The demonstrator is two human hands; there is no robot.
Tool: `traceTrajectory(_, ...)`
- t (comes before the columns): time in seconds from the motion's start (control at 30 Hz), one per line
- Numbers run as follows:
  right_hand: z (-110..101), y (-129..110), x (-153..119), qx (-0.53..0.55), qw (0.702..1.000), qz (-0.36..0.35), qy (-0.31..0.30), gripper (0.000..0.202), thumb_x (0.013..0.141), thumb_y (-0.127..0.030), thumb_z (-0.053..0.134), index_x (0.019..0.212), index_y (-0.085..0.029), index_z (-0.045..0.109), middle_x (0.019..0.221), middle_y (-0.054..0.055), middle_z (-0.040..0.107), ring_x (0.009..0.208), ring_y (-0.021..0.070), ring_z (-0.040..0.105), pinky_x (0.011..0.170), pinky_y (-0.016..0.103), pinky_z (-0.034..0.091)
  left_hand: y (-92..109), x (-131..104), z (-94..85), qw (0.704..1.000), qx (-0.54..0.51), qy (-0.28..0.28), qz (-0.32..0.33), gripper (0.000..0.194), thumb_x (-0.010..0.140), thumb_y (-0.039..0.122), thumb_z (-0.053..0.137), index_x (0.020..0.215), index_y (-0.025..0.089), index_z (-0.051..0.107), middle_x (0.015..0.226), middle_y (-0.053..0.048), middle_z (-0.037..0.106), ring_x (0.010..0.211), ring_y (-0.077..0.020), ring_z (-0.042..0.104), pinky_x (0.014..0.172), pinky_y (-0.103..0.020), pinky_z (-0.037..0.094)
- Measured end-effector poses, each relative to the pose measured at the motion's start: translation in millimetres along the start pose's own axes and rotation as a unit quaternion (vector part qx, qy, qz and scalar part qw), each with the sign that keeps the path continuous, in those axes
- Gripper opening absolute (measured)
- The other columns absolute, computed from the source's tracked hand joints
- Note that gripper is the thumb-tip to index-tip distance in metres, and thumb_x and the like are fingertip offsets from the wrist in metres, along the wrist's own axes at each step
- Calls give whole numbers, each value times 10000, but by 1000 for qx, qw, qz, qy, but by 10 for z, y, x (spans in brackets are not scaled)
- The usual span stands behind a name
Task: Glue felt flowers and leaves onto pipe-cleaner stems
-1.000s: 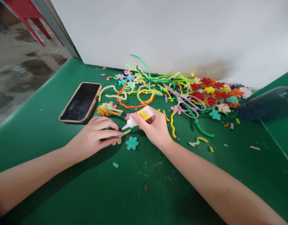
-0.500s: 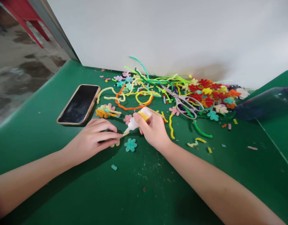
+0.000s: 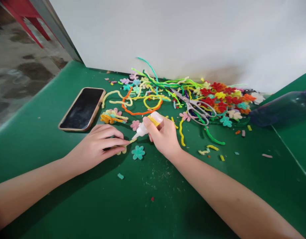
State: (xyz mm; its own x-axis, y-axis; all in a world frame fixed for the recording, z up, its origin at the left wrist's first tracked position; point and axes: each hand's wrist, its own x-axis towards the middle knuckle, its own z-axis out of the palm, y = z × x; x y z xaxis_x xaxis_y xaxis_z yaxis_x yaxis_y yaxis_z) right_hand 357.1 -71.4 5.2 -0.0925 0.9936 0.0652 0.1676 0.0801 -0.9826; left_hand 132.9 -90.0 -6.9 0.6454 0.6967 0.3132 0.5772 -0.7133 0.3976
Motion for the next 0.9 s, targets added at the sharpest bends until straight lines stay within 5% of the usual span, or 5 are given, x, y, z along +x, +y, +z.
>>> traceTrajectory(0.2,3,72,-10,162,986,-44,23,255,847,-456,607,896,-206,600,490,-62,525,372,70,451,329,198,343,9,-2,-8,1000,11,4,19,127,916,235,573,996,252,670,946,0,662,899,-173,564,833,-354,371)
traceTrajectory(0.4,11,54,-67,213,965,-105,-109,185,861,-341,615,951,-251,480,644,-31,650,523,137,644,470,259,513,62,10,-92,990,-21,141,-22,94,882,214,614,972,202,637,904,-15,687,861,-172,611,855,-355,405)
traceTrajectory(0.57,10,5,-113,143,970,-105,-167,259,796,-224,671,951,-244,465,906,26,672,666,131,672,566,255,532,91,-2,-133,964,-129,210,-101,92,880,216,605,967,213,633,869,-6,676,832,-159,630,808,-324,455)
traceTrajectory(0.73,51,29,-114,45,970,-161,-178,353,729,-105,668,972,-247,456,1010,43,653,1054,186,636,878,317,522,84,-30,-96,952,-163,248,-77,120,859,196,636,973,228,656,853,-13,683,815,-164,610,776,-339,465)
traceTrajectory(0.9,77,46,-127,-59,958,-227,-162,373,720,-82,649,978,-256,443,1041,39,677,1113,186,626,965,346,488,98,-28,-104,953,-144,264,-35,78,845,178,660,902,231,656,779,14,695,694,-135,588,772,-360,447)
